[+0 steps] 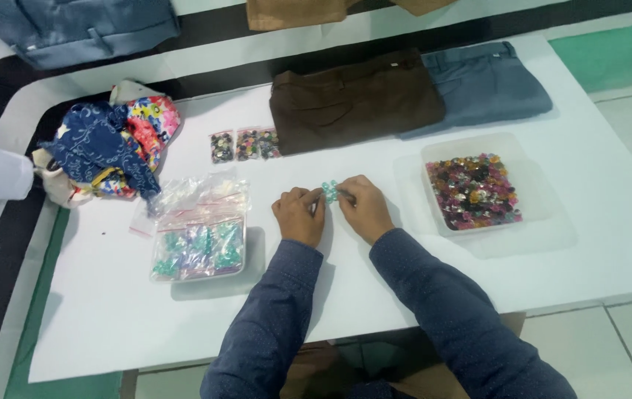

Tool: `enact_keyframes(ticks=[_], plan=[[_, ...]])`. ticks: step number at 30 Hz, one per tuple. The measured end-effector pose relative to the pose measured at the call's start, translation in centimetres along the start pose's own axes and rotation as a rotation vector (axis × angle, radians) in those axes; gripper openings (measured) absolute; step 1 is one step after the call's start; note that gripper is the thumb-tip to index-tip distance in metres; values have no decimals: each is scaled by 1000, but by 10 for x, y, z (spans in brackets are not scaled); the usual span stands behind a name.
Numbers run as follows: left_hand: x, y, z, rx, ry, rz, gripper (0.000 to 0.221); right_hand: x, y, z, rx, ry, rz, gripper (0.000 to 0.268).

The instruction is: Sorting and picking small buttons and beads from containers on a table.

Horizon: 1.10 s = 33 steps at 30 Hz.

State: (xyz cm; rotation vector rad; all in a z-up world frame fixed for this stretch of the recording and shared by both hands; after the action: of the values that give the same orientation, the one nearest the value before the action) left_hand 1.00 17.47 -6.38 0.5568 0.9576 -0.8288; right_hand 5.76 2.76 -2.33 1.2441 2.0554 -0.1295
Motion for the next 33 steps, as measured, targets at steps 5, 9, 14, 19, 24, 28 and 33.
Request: enact_keyframes(ticks=[5,9,14,19,24,28,33], plan=[[-4,-7,-2,160,-107,201,19,8,-3,26,-178,10,140,24],[-16,-19,-4,167,-288,250,26,2,-15,20,-87,142,90,28],[-18,-46,13,128,-354,111,29,-15,-40,12,-86,124,18,35],[-29,-67,66,277,-425,28,25,-88,-71,-30,-190,80,-12,26],[-51,-88,154,555,-535,9,25,-183,-88,-2,-284,-89,330,26],[-38,-88,214,653,-420,-81,24,-205,-77,72,122,-426,172,41],[38,-77,258,827,-121,-165,29,-174,-55,120,280,-535,-165,76]])
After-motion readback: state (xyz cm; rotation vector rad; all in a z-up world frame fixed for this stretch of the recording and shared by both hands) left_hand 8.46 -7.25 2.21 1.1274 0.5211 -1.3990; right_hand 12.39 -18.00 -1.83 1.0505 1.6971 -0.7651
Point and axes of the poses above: each hand's wrist, its own y-axis towards the middle knuckle, its own x-axis out of the palm, z = x × y, the point moved 7 cm from there along y, towards the middle knuckle, and after that the axes turned 15 degrees about -x, right-handed, at the moved point
